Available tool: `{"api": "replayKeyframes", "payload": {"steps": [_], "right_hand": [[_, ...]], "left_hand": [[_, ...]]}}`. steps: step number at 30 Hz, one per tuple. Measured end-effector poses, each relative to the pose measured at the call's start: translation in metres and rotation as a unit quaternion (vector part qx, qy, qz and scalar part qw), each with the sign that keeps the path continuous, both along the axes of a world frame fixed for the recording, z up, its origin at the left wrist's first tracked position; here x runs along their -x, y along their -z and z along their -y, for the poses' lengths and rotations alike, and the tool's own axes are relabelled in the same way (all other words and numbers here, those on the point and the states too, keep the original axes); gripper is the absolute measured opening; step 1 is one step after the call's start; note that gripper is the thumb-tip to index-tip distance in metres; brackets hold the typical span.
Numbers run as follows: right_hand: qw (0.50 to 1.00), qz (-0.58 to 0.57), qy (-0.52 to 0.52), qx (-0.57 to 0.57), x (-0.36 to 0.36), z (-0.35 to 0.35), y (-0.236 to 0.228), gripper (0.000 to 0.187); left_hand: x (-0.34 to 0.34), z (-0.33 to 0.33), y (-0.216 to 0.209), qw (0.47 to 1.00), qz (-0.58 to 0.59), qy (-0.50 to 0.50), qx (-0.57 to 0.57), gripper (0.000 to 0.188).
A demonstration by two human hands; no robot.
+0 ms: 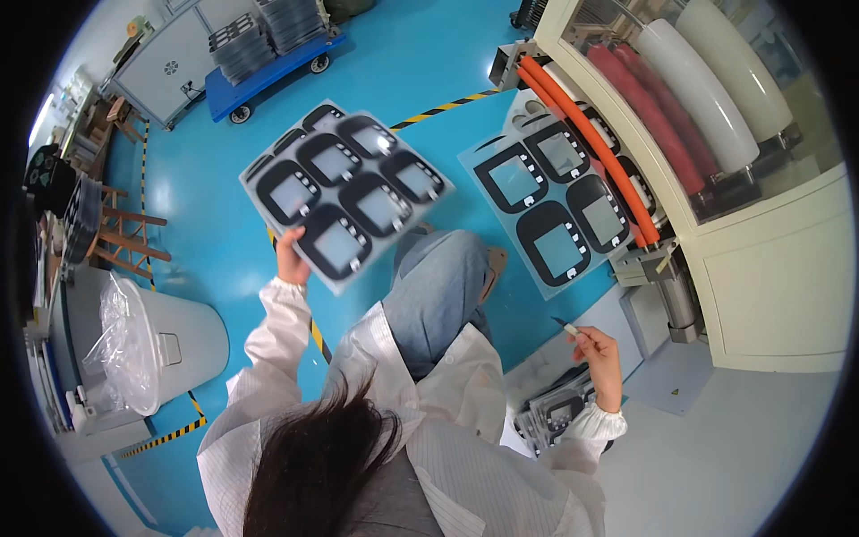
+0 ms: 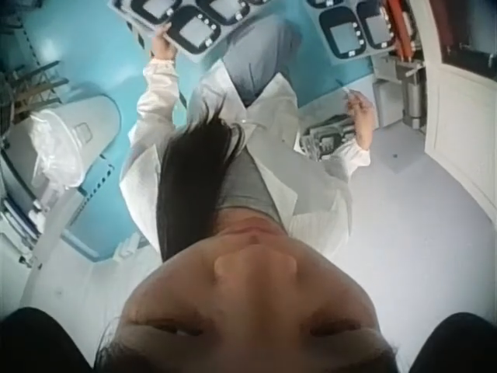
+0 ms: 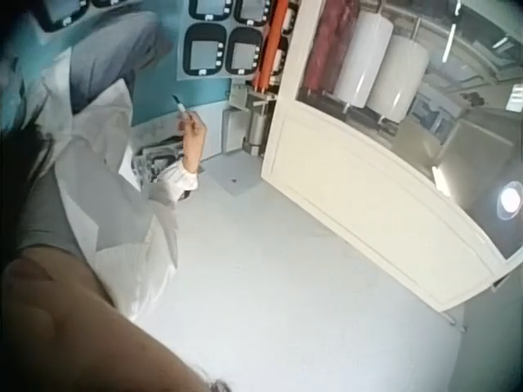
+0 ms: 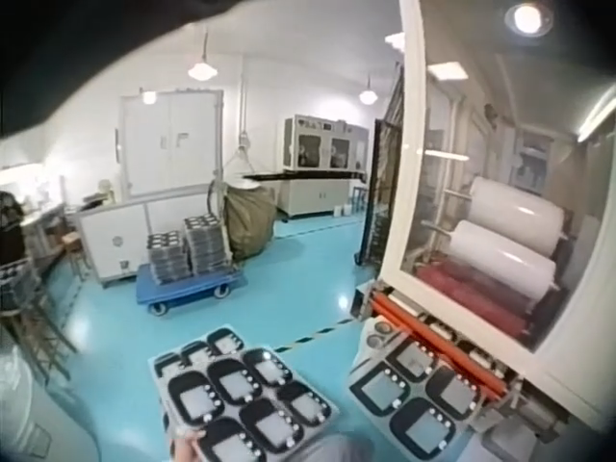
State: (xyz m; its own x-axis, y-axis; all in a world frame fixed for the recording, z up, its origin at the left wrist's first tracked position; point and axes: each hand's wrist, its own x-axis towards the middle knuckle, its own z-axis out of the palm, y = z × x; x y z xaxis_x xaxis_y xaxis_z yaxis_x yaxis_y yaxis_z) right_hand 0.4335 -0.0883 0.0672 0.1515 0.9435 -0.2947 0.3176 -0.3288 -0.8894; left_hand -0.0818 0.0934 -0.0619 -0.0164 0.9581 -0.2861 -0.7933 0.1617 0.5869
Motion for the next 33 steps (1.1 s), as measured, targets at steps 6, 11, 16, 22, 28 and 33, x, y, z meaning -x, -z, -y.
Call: {"api": "replayKeyframes", "payload": {"steps": [6, 11, 16, 22, 28, 33], "right_hand": [[0.998, -0.045, 0.041, -0.027, 0.017, -0.025, 0.021, 0.025], [0.992, -0.107, 0.061, -0.033, 0.028, -0.038, 0.034, 0.028], [0.972, -0.219, 0.061, -0.06, 0.04, -0.04, 0.042, 0.028], [0.971, -0.222, 0.042, -0.076, 0.059, -0.044, 0.03, 0.028], [0.977, -0.194, 0.046, -0.077, 0.064, -0.041, 0.012, 0.029], [0.977, -0.198, 0.026, -0.073, 0.07, -0.039, 0.015, 0.03]], "left_hand": [[0.075, -0.079, 0.021, 0.998, -0.031, -0.048, -0.004, 0.028], [0.115, -0.098, 0.051, 0.995, -0.035, -0.088, 0.037, 0.031], [0.11, -0.107, 0.059, 0.971, -0.156, -0.174, 0.046, 0.033], [0.116, -0.104, 0.078, 0.905, -0.327, -0.271, 0.009, 0.036], [0.068, -0.137, 0.041, 0.576, -0.76, -0.249, -0.168, 0.059], [-0.033, -0.219, 0.015, 0.498, -0.777, 0.057, -0.382, 0.06]]}}
